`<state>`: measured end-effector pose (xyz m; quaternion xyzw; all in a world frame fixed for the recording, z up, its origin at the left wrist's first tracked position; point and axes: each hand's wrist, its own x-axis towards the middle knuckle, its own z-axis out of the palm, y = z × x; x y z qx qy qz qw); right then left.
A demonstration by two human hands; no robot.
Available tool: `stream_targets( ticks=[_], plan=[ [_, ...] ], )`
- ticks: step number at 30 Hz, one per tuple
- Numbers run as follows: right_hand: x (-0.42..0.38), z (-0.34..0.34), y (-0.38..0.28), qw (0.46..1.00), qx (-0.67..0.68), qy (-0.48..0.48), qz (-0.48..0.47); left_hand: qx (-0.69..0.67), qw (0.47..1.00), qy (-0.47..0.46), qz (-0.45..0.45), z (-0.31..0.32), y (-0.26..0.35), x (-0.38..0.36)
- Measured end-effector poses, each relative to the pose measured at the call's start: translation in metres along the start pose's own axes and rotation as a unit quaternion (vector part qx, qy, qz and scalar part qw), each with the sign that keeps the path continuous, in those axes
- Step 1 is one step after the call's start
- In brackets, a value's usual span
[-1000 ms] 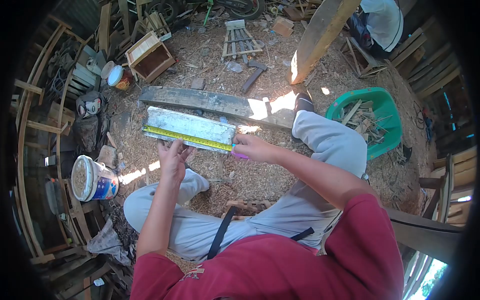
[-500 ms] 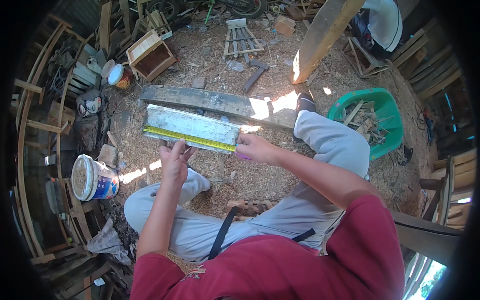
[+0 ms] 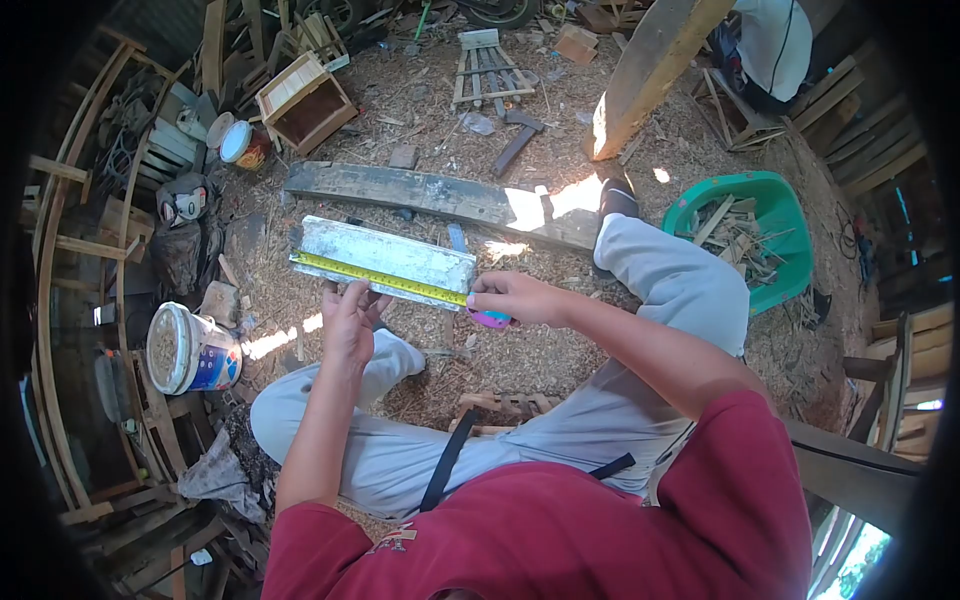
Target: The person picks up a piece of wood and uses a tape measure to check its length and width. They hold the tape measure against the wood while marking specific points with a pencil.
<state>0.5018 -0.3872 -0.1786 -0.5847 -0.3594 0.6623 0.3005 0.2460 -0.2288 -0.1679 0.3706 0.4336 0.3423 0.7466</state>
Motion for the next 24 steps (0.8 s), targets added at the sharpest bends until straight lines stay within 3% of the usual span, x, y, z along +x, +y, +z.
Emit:
stream_targets(
  ticks=[9,15,18,21,24],
  plan=[
    [0.003,0.003,0.005,0.997,-0.068,-0.012,-0.043,0.005,1.0,0.027,-0.003,-0.004,0.0,-0.002],
    [0.005,0.0,-0.001,0.991,0.111,-0.053,0.046,0.011,1.0,0.025,-0.002,-0.005,0.001,-0.004],
    [0.005,0.001,-0.003,0.988,0.133,-0.044,0.058,-0.004,1.0,0.03,0.002,-0.006,0.001,-0.005],
    [0.002,0.002,-0.003,0.999,0.0,-0.042,0.03,-0.006,1.0,0.022,0.014,-0.007,0.001,-0.005],
    [0.002,0.005,-0.002,0.998,-0.023,-0.051,0.019,-0.004,1.0,0.019,0.007,-0.008,-0.002,-0.006]
  ],
)
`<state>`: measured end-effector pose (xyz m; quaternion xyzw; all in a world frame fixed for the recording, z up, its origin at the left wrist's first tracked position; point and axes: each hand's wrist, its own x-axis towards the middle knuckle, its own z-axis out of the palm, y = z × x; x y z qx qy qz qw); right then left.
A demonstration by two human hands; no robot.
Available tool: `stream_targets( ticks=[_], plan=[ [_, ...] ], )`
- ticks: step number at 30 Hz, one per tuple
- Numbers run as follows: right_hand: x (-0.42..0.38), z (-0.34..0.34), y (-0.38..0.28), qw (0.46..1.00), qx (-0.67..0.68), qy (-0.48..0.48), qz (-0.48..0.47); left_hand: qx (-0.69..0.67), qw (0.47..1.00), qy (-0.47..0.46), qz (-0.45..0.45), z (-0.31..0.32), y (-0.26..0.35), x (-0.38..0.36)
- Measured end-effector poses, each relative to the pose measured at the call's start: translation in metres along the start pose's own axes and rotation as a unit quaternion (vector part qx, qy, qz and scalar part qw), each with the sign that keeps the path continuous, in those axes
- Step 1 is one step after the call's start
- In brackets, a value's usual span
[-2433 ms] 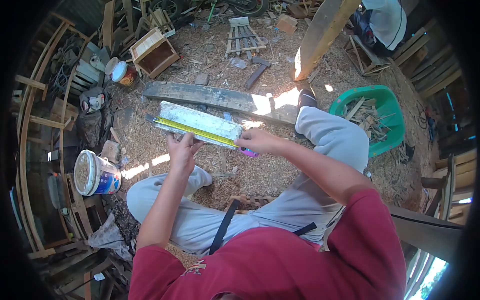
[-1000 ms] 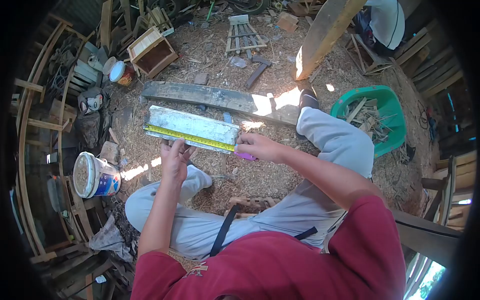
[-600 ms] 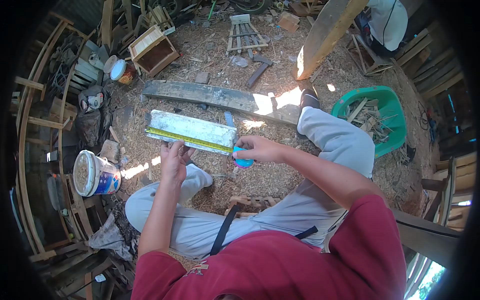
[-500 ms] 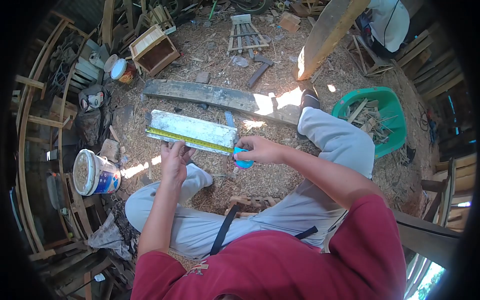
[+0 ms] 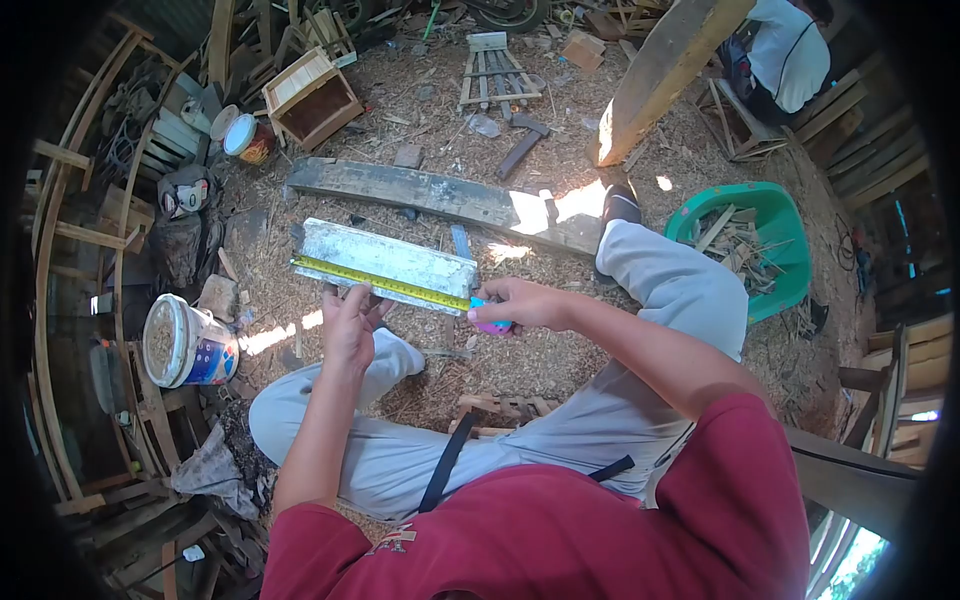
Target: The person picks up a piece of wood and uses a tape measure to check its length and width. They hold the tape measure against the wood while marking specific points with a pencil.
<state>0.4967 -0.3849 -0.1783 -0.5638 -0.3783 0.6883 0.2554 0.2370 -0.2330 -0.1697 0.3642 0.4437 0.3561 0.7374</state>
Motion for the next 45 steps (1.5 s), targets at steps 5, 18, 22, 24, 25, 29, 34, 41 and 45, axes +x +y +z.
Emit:
stream_targets(
  ticks=[5,18,22,24,25,29,34,41,45],
  plan=[
    [0.001,0.0,-0.002,0.997,0.064,-0.012,0.051,0.021,1.0,-0.003,-0.001,0.005,0.002,-0.005],
    [-0.003,0.003,-0.003,0.994,0.062,0.029,0.081,0.051,0.998,0.026,-0.034,-0.001,-0.008,-0.001],
    [-0.004,0.001,-0.005,0.995,0.058,0.036,0.073,0.034,0.998,0.019,-0.048,-0.003,-0.007,0.0],
    [-0.004,0.001,-0.005,0.996,0.05,0.037,0.067,0.035,0.998,0.011,-0.053,-0.005,-0.006,0.002],
    [-0.005,0.002,-0.007,0.996,0.048,0.042,0.063,0.031,0.998,0.015,-0.053,-0.003,-0.005,0.001],
    [-0.004,-0.002,-0.005,0.998,0.026,0.042,0.046,0.013,0.998,0.025,-0.055,0.001,-0.003,-0.002],
    [-0.008,-0.002,-0.004,0.999,0.023,0.038,0.024,-0.009,0.998,0.005,-0.054,-0.009,-0.008,0.004],
    [-0.01,0.004,0.0,0.998,-0.02,0.065,-0.011,-0.033,0.997,0.021,-0.071,-0.02,-0.013,0.01],
    [-0.008,0.003,0.003,0.997,-0.019,0.065,-0.042,-0.076,0.992,0.034,-0.095,-0.017,-0.016,0.007]
  ],
)
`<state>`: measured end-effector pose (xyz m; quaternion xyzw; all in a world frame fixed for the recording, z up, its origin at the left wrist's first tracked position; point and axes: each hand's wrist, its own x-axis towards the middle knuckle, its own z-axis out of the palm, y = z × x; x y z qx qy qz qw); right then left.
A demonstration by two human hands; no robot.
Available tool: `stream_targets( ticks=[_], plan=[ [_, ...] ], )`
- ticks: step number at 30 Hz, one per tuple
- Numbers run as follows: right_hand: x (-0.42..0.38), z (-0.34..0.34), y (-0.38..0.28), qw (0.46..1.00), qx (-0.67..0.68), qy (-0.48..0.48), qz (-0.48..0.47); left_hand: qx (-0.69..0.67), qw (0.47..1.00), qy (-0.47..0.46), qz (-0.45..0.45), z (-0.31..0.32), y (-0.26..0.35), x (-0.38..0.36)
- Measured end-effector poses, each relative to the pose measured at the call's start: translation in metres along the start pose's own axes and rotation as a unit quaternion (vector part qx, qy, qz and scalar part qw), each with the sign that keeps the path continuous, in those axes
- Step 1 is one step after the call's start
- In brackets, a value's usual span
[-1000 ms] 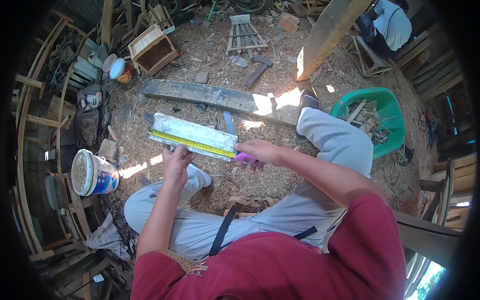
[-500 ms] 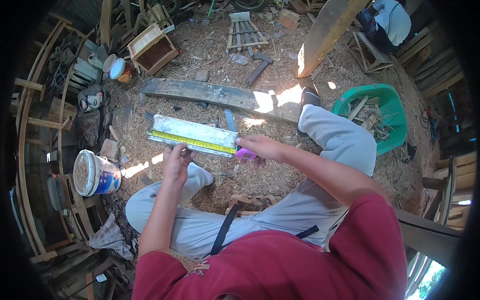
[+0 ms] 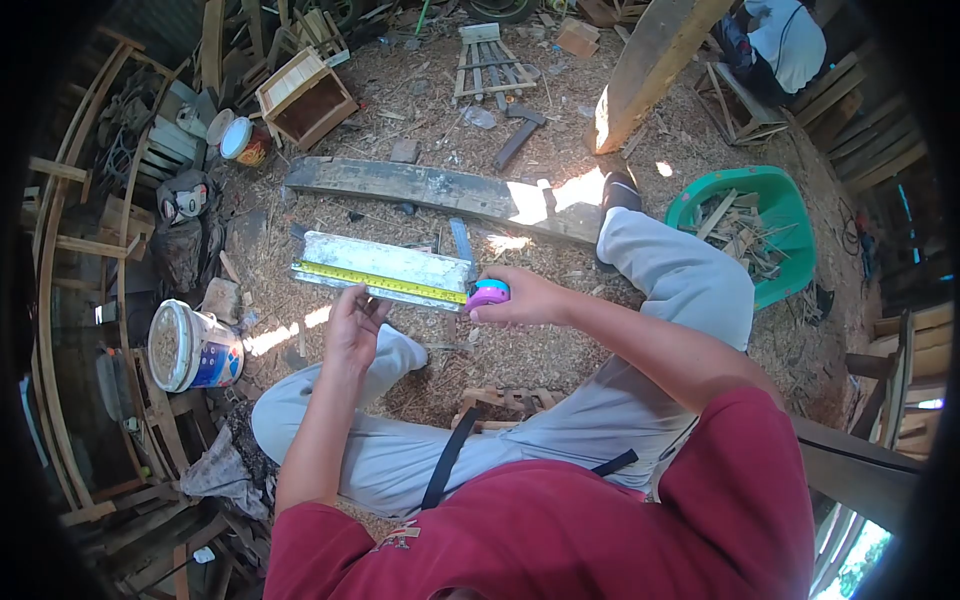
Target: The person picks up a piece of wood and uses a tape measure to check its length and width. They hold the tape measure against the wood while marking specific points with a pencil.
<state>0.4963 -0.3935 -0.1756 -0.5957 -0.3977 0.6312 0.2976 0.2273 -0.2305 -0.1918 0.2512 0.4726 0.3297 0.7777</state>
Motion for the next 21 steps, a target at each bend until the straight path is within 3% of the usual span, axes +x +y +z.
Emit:
stream_targets(
  ticks=[3,9,21],
  plan=[
    [0.006,0.0,0.009,0.998,-0.031,0.028,-0.046,-0.009,0.999,-0.03,-0.018,-0.005,-0.007,0.002],
    [0.005,-0.004,0.003,0.99,0.114,0.011,0.078,0.021,0.995,-0.095,-0.015,-0.008,-0.017,-0.001],
    [0.004,-0.005,0.019,0.986,0.099,0.073,0.108,-0.03,0.982,-0.172,-0.066,-0.002,-0.022,-0.004]
  ],
)
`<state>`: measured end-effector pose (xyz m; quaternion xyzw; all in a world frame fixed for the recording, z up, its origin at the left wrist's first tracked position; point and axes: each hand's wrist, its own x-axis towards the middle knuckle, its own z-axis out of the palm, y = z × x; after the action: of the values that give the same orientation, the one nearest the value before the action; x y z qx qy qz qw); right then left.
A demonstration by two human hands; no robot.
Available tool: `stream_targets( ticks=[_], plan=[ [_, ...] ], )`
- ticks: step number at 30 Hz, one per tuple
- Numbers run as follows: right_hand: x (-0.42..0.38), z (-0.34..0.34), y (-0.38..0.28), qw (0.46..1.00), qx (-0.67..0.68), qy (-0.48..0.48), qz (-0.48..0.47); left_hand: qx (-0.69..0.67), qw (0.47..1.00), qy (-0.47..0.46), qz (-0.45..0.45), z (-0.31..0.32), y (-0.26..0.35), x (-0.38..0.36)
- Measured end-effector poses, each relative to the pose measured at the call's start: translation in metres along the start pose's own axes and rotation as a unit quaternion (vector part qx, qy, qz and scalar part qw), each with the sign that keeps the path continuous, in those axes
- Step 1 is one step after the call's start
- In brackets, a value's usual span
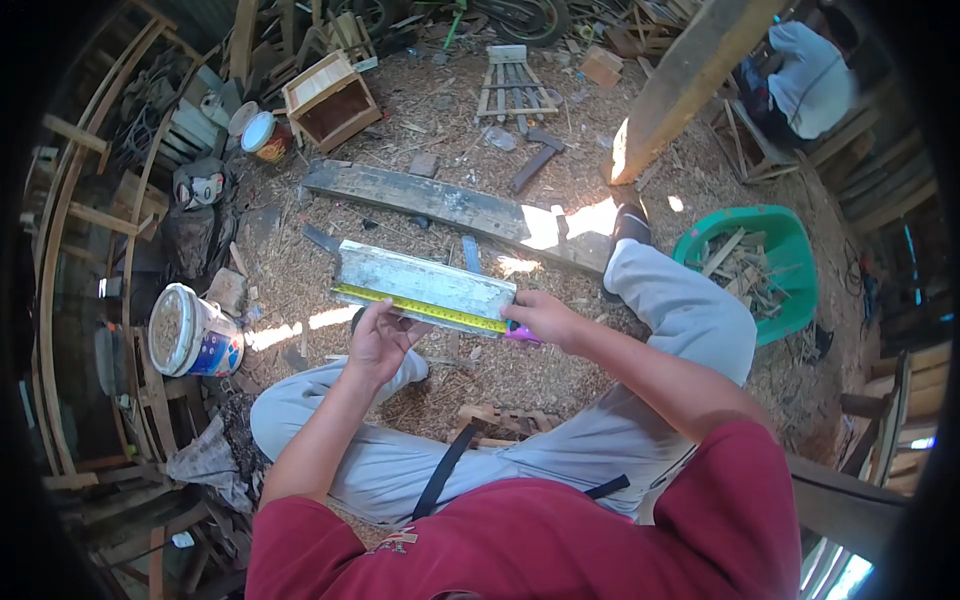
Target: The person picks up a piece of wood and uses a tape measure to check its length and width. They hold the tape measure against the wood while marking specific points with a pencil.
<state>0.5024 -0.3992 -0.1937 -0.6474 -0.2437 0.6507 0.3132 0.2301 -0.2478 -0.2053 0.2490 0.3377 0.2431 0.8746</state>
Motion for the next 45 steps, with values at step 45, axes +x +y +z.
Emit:
stream_targets(
  ticks=[45],
  plan=[
    [-0.045,0.017,-0.012,0.981,-0.146,0.079,-0.103,-0.059,0.99,0.13,-0.017,0.005,0.006,0.001]
  ],
)
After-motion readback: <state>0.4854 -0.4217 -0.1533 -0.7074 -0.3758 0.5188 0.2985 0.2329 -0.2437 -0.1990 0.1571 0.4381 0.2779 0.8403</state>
